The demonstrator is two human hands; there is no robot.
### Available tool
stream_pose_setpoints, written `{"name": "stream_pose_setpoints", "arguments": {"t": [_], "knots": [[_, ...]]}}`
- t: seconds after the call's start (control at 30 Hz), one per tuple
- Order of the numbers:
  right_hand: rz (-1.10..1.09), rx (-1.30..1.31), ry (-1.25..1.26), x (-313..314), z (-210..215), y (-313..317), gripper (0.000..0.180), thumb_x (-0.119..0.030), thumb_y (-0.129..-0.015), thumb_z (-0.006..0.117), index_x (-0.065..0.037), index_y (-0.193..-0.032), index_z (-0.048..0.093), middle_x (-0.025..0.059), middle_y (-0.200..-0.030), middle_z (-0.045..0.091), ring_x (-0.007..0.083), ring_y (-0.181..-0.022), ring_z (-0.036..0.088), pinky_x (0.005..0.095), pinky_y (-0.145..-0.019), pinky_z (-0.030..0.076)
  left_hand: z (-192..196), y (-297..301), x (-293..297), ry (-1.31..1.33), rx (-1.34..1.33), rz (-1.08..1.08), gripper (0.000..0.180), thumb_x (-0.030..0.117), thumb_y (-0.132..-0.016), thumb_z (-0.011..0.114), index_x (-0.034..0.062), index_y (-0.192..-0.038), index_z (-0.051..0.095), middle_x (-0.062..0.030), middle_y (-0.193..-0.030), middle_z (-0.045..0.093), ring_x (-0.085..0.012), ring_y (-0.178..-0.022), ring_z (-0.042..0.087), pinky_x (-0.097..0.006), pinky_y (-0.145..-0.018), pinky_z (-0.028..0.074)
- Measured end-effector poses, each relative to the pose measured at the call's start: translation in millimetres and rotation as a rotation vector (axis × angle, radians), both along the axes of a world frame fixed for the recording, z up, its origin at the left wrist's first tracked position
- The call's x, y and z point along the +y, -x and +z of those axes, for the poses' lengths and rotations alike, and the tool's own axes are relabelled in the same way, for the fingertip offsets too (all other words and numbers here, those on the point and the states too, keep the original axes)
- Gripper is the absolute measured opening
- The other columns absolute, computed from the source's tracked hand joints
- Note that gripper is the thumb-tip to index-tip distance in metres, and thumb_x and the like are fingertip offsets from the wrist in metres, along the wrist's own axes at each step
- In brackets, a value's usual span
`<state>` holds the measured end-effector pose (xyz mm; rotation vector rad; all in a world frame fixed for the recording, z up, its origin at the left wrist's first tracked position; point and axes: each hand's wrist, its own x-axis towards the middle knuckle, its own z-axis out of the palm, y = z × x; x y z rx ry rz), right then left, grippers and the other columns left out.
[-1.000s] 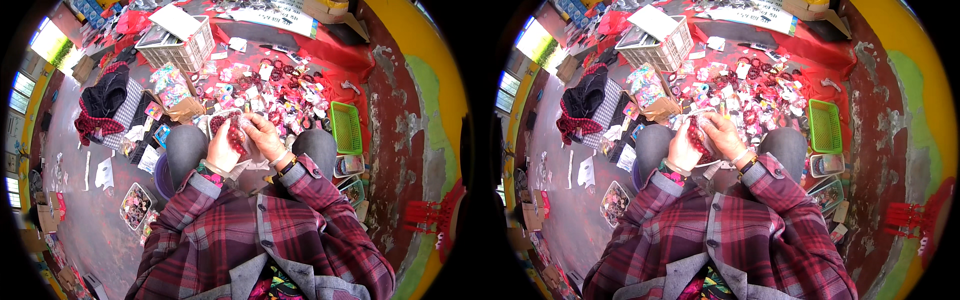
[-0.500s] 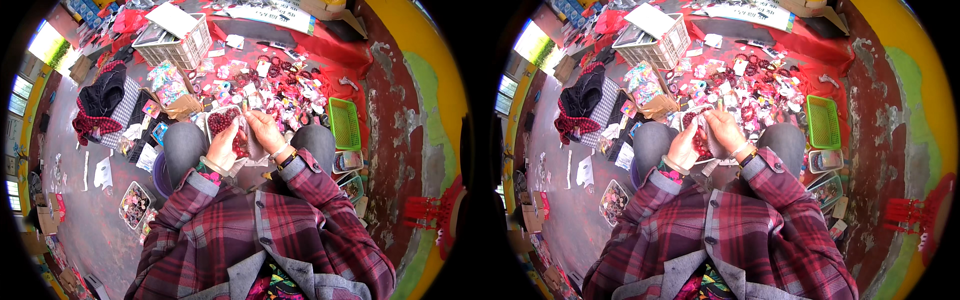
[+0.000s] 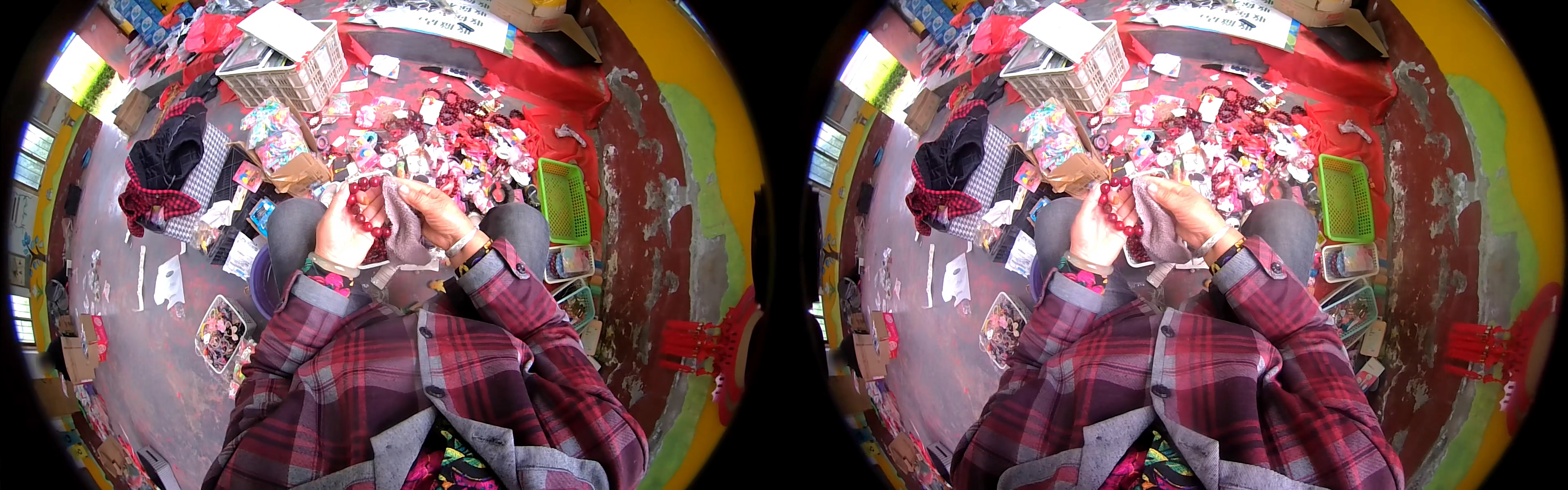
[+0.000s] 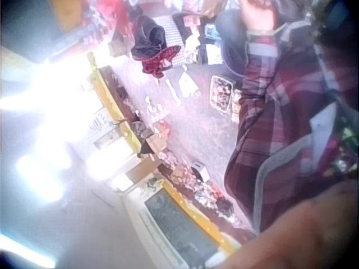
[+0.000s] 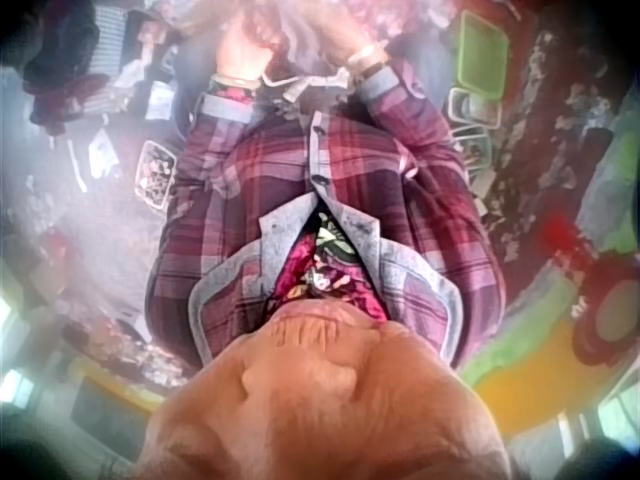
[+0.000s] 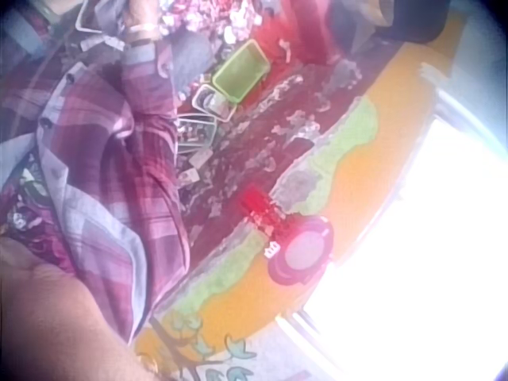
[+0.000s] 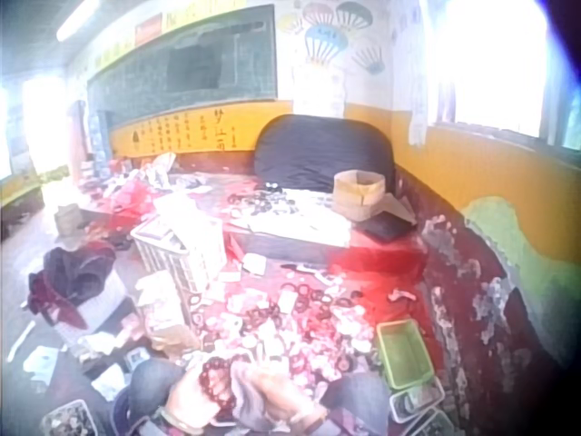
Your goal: The person sits on the floor and cleans red beads with a cloth. They pick up a string of beads, wipe it with the cloth, and place it back on the floor among other items.
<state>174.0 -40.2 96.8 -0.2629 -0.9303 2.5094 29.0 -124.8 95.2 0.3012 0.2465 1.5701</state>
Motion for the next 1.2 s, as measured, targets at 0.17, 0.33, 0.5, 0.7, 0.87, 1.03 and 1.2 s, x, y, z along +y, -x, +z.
{"name": "stream_pose_setpoints", "arguments": {"t": [0.17, 0.33, 0.5, 0.7, 0.87, 1.03, 1.2], "knots": [[-0.031, -0.057, -0.04, 1, -10, -1, 0.025, -0.011, -0.091, 0.048, 0.004, -0.11, 0.055, 0.009, -0.094, 0.064, 0.0161, -0.081, 0.061, 0.0267, -0.075, 0.048, -3, -17, -1, 0.125, 0.045, 0.145, 0.025, 0.026, -0.095, 0.04, 0.0041, -0.094, 0.051, -0.0026, -0.078, 0.049, -0.011, -0.065, 0.041, -0.026, -0.059, 0.035], [-0.245, -0.256, -0.096, 0, -11, -1, 0.021, -0.008, -0.09, 0.049, 0.003, -0.106, 0.056, 0.0077, -0.085, 0.063, 0.0143, -0.07, 0.06, 0.0265, -0.062, 0.049, -13, -22, -4, 0.242, 0.264, 0.226, 0.025, 0.024, -0.094, 0.047, 0.0018, -0.086, 0.057, -0.0057, -0.087, 0.058, -0.0148, -0.085, 0.055, -0.028, -0.078, 0.044], [-0.367, -0.309, -0.176, 5, -6, -5, 0.017, -0.01, -0.088, 0.055, 0.0, -0.101, 0.059, 0.0066, -0.08, 0.063, 0.0131, -0.067, 0.06, 0.0246, -0.06, 0.049, -13, -15, -5, 0.262, 0.313, 0.077, 0.028, 0.03, -0.091, 0.052, 0.0029, -0.088, 0.059, -0.0073, -0.086, 0.06, -0.0177, -0.083, 0.057, -0.035, -0.078, 0.048], [-0.203, -0.331, -0.326, 4, -15, -6, 0.022, -0.019, -0.09, 0.053, -0.002, -0.082, 0.064, 0.0018, -0.068, 0.061, 0.0073, -0.058, 0.054, 0.0225, -0.052, 0.043, 0, -17, -7, 0.374, 0.392, 0.012, 0.022, 0.027, -0.09, 0.055, 0.0044, -0.09, 0.054, -0.0077, -0.076, 0.059, -0.0164, -0.063, 0.059, -0.028, -0.061, 0.051], [-0.226, -0.348, -0.176, 7, -21, -4, 0.021, -0.02, -0.092, 0.049, -0.004, -0.087, 0.06, 0.0024, -0.073, 0.062, 0.0091, -0.062, 0.056, 0.0237, -0.056, 0.044, -5, -12, -5, 0.338, 0.476, -0.014, 0.014, 0.019, -0.091, 0.052, 0.0048, -0.091, 0.053, -0.0076, -0.075, 0.058, -0.0152, -0.061, 0.055, -0.027, -0.057, 0.047], [-0.257, -0.345, 0.146, 17, -17, -4, 0.025, -0.025, -0.092, 0.046, -0.004, -0.092, 0.059, 0.0062, -0.08, 0.062, 0.0168, -0.068, 0.059, 0.0311, -0.064, 0.048, -14, 8, -7, 0.236, 0.117, 0.012, 0.015, 0.018, -0.093, 0.048, 0.0046, -0.095, 0.053, -0.0067, -0.083, 0.057, -0.0124, -0.07, 0.052, -0.026, -0.063, 0.044], [-0.097, -0.107, 0.262, 15, -7, -11, 0.027, -0.026, -0.092, 0.049, -0.002, -0.1, 0.058, 0.0074, -0.086, 0.063, 0.0183, -0.077, 0.061, 0.0322, -0.071, 0.05, -13, 9, -6, 0.283, -0.022, 0.135, 0.018, 0.023, -0.092, 0.05, 0.006, -0.095, 0.056, -0.0039, -0.079, 0.055, -0.0128, -0.068, 0.05, -0.028, -0.063, 0.044]]}}
